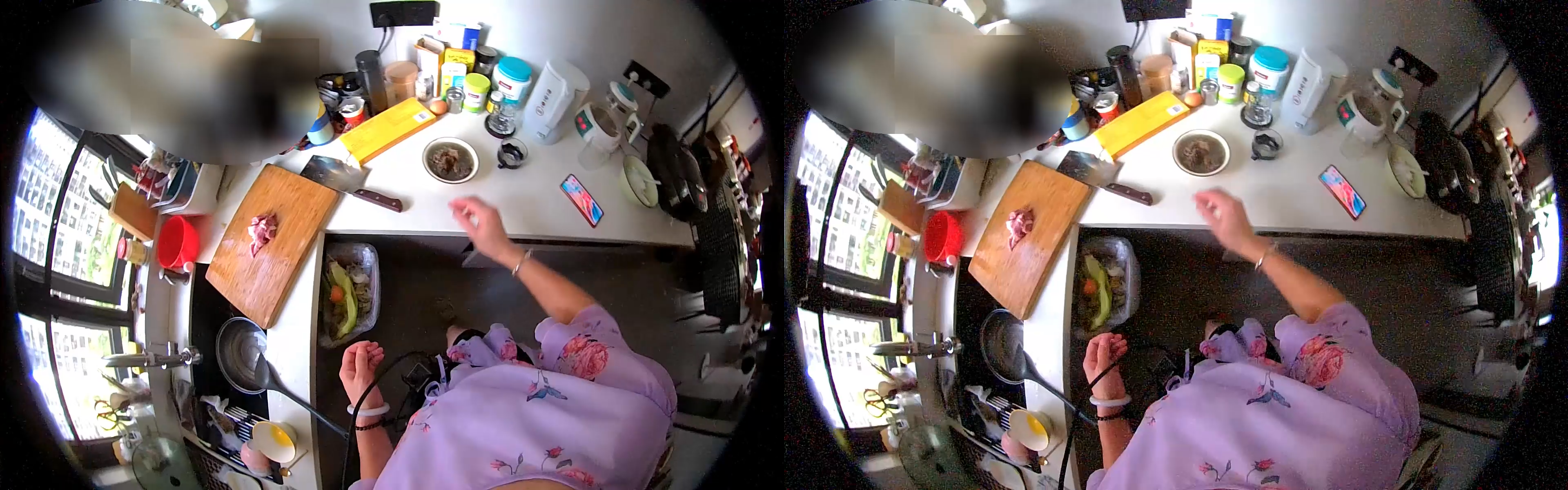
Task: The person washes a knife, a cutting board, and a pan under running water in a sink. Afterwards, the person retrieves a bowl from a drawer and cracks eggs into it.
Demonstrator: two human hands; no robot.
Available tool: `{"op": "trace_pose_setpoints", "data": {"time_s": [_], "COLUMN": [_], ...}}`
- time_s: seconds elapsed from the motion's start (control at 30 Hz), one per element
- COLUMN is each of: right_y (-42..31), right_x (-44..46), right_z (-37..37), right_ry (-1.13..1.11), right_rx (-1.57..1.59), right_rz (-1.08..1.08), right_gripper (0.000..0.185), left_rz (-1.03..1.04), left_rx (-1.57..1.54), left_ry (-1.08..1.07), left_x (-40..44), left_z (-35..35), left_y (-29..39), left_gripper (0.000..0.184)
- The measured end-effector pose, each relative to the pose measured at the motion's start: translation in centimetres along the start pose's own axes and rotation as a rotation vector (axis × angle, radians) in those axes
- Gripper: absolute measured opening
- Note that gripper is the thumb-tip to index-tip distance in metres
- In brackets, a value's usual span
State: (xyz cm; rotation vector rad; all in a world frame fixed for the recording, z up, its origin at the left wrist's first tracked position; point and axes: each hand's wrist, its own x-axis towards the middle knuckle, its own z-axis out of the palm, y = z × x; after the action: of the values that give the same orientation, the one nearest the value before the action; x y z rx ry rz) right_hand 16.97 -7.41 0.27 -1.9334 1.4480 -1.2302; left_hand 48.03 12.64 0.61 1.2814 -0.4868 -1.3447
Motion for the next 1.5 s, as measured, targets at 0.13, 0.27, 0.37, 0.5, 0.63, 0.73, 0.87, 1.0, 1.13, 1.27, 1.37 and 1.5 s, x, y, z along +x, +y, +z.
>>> {"op": "trace_pose_setpoints", "data": {"time_s": [0.13,0.27,0.37,0.5,0.63,0.73,0.87,1.0,1.13,1.27,1.37,1.5], "right_y": [6.0,15.7,19.9,22.9,28.0,26.3,28.7,23.2,20.3,15.3,2.5,-14.3], "right_x": [12.6,23.5,27.4,30.6,33.7,33.5,34.6,33.9,34.1,35.0,28.5,15.7], "right_z": [-0.6,0.5,1.4,2.7,4.5,4.3,4.4,3.6,1.8,4.1,9.6,18.7], "right_ry": [0.109,-0.046,-0.221,-0.372,-0.492,-0.557,-0.633,-0.586,-0.354,-0.575,-0.749,-1.087], "right_rx": [-0.052,-0.307,-0.509,-1.010,-1.130,-1.026,-1.145,-1.173,-0.986,-0.296,0.169,0.452], "right_rz": [0.028,-0.279,-0.286,-0.359,-0.530,-0.468,-0.395,-0.206,-0.223,-0.223,0.101,0.187], "right_gripper": [0.026,0.041,0.044,0.039,0.030,0.030,0.043,0.044,0.048,0.035,0.034,0.041], "left_rz": [0.012,0.041,-0.005,0.038,0.065,0.062,0.092,0.119,0.131,0.131,0.197,0.214], "left_rx": [-0.008,-0.031,-0.032,-0.048,-0.087,-0.106,-0.133,-0.144,-0.172,-0.185,-0.181,-0.168], "left_ry": [0.133,0.245,0.368,0.473,0.570,0.606,0.619,0.636,0.636,0.603,0.639,0.716], "left_x": [0.4,0.9,0.8,0.6,0.8,0.8,1.0,0.3,-0.9,-3.0,-5.5,-8.9], "left_z": [-0.1,-0.4,0.8,2.6,4.2,4.9,4.6,4.3,2.9,0.0,-3.1,-8.0], "left_y": [-0.3,-1.7,-1.6,-1.5,-2.0,-2.3,-3.7,-3.6,-4.0,-4.4,-3.6,-3.7], "left_gripper": [0.017,0.017,0.018,0.018,0.020,0.021,0.021,0.021,0.022,0.021,0.020,0.019]}}
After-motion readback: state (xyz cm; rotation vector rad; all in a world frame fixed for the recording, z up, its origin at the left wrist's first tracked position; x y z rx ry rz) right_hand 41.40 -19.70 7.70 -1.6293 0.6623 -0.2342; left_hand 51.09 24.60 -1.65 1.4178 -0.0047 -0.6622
